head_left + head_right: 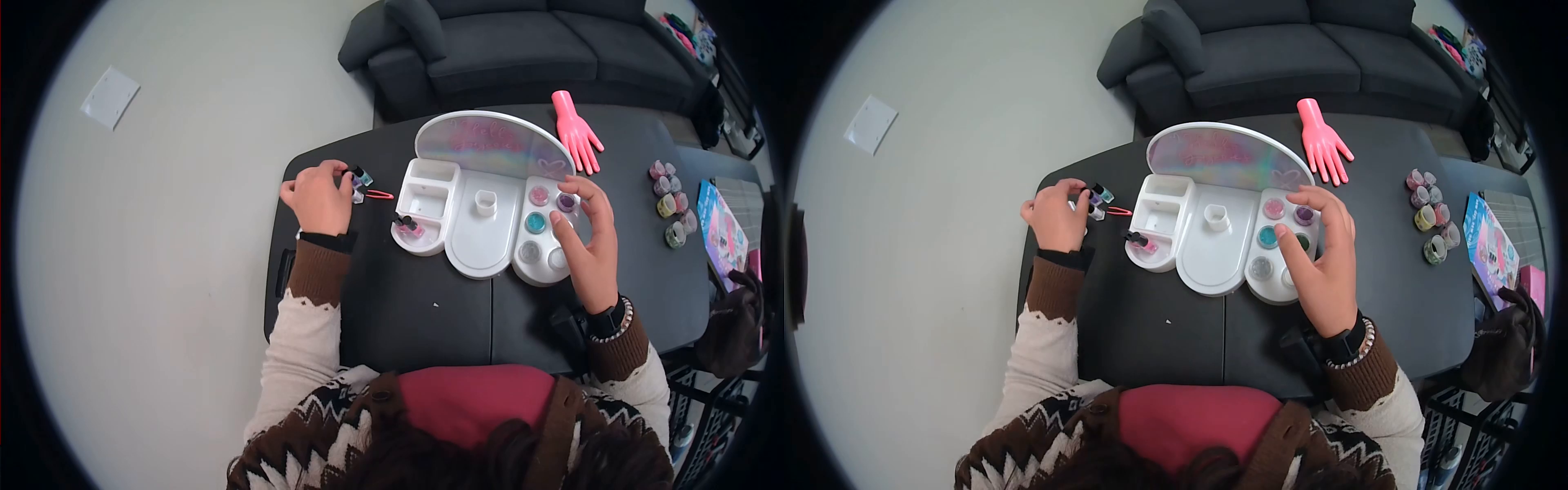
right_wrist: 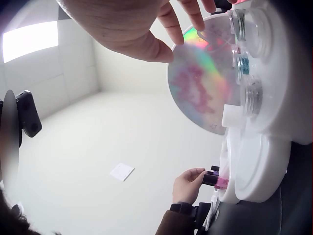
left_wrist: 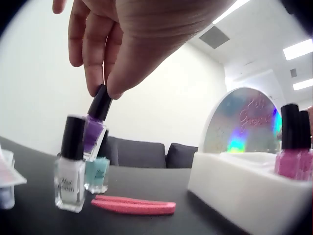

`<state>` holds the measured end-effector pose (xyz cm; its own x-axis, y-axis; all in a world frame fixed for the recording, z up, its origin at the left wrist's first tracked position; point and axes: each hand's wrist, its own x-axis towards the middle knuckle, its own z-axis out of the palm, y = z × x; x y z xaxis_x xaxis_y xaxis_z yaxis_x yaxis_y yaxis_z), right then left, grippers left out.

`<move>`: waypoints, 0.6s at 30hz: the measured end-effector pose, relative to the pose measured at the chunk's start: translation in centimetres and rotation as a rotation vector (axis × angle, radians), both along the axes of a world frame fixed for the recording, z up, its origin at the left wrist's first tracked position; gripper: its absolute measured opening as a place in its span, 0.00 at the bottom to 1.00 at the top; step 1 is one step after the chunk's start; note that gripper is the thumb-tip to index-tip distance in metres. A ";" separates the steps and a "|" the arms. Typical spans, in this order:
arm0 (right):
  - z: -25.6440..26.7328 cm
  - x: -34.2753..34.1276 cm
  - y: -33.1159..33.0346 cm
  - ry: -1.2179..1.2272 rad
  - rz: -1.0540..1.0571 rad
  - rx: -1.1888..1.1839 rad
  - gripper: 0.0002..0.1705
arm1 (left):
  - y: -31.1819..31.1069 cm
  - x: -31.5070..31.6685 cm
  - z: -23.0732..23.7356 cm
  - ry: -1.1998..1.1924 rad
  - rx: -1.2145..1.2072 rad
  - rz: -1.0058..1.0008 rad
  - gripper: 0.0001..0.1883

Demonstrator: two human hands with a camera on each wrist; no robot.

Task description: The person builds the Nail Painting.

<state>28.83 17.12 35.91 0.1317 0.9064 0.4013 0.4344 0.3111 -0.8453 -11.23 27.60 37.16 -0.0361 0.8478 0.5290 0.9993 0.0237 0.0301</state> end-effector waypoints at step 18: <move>3.1 -8.4 0.7 -0.328 0.431 0.182 0.21 | -8.6 8.5 5.0 -0.301 -0.096 -0.827 0.11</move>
